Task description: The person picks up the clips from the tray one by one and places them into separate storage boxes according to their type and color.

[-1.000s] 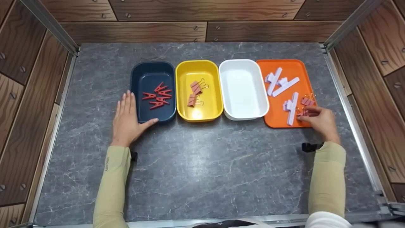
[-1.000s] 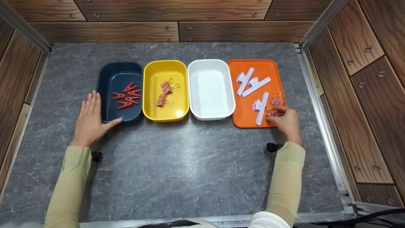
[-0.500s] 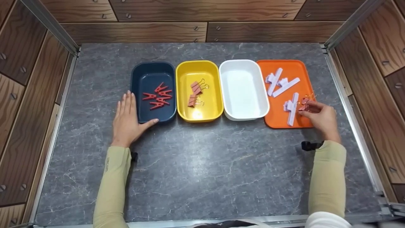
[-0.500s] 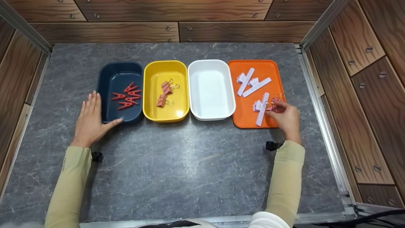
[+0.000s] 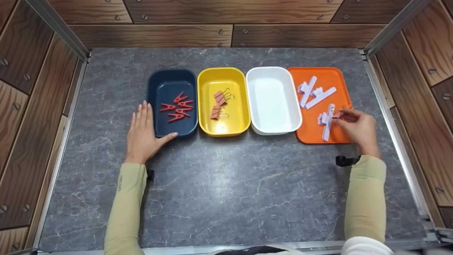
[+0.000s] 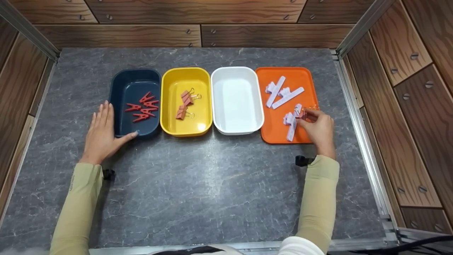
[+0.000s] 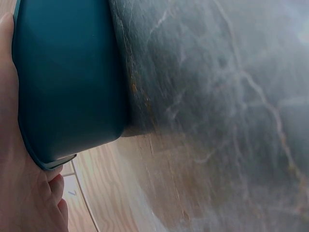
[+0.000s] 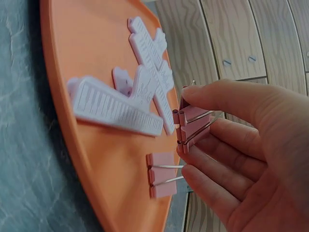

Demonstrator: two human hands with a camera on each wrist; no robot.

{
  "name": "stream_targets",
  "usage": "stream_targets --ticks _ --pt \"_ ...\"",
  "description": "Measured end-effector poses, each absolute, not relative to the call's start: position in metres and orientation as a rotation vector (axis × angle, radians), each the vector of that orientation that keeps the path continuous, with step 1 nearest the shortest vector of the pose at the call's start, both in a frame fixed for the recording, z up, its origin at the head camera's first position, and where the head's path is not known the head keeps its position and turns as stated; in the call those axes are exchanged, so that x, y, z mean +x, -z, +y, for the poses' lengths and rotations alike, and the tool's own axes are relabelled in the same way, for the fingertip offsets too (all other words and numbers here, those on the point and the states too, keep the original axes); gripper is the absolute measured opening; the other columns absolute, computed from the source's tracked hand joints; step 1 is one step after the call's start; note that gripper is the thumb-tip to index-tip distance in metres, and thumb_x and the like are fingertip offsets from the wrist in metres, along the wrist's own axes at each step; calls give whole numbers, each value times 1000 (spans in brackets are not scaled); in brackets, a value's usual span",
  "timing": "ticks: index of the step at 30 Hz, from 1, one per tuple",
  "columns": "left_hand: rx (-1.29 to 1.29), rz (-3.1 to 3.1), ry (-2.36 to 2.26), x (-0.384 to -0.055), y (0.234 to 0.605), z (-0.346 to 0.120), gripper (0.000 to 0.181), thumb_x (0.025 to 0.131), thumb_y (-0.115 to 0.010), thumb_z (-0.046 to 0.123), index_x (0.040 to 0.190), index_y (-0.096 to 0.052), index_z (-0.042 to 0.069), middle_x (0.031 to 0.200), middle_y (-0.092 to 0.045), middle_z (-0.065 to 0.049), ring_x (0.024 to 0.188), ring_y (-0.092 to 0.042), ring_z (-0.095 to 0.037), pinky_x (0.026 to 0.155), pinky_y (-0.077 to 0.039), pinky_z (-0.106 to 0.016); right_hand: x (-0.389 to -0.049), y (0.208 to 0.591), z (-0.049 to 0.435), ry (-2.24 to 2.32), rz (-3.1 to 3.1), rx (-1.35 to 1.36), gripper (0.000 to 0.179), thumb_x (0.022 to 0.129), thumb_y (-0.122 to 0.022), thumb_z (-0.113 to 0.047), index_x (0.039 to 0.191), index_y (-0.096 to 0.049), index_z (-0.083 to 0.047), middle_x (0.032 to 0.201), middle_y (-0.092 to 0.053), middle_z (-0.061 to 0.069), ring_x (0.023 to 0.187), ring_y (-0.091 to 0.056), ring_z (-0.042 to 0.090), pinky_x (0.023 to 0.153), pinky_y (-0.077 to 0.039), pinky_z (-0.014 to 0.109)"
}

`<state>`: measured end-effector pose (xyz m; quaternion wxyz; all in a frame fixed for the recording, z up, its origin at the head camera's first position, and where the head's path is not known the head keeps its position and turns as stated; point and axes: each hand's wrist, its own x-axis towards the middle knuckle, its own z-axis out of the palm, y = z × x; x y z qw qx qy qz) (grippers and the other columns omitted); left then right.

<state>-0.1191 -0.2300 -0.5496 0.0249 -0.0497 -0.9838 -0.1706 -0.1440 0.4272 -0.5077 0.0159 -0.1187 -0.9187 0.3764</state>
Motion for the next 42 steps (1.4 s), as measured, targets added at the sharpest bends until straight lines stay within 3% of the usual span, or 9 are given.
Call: stream_targets --ticks 15,21,31,42 --pt "-153 -3040 523 -119 550 -230 131 78 -50 90 162 -3 1 169 2 -13 154 5 -25 123 7 -36 -148 496 408 -1200 -2727 -249 48 90 -80 -19 130 -67 4 119 -68 22 101 -66 10 86 -52 14" --pt "-159 -3032 528 -118 551 -230 131 78 -50 90 162 -3 1 169 2 -14 154 5 -25 123 7 -36 -148 494 401 -1198 -2698 -189 48 88 -83 -17 128 -68 5 118 -68 23 104 -68 19 87 -53 15" --pt "-173 -3023 530 -118 551 -230 130 79 -51 89 162 -4 0 169 0 -15 154 5 -25 123 6 -36 -148 487 389 -1226 -2718 -126 51 89 -81 -21 131 -66 4 121 -66 22 113 -64 29 101 -52 38" --pt "-165 -3021 523 -119 552 -230 131 78 -51 90 162 -4 1 169 0 -15 154 4 -26 123 6 -36 -149 482 376 -1195 -2690 -60 47 90 -80 -16 130 -67 3 120 -67 17 112 -65 28 99 -53 34"
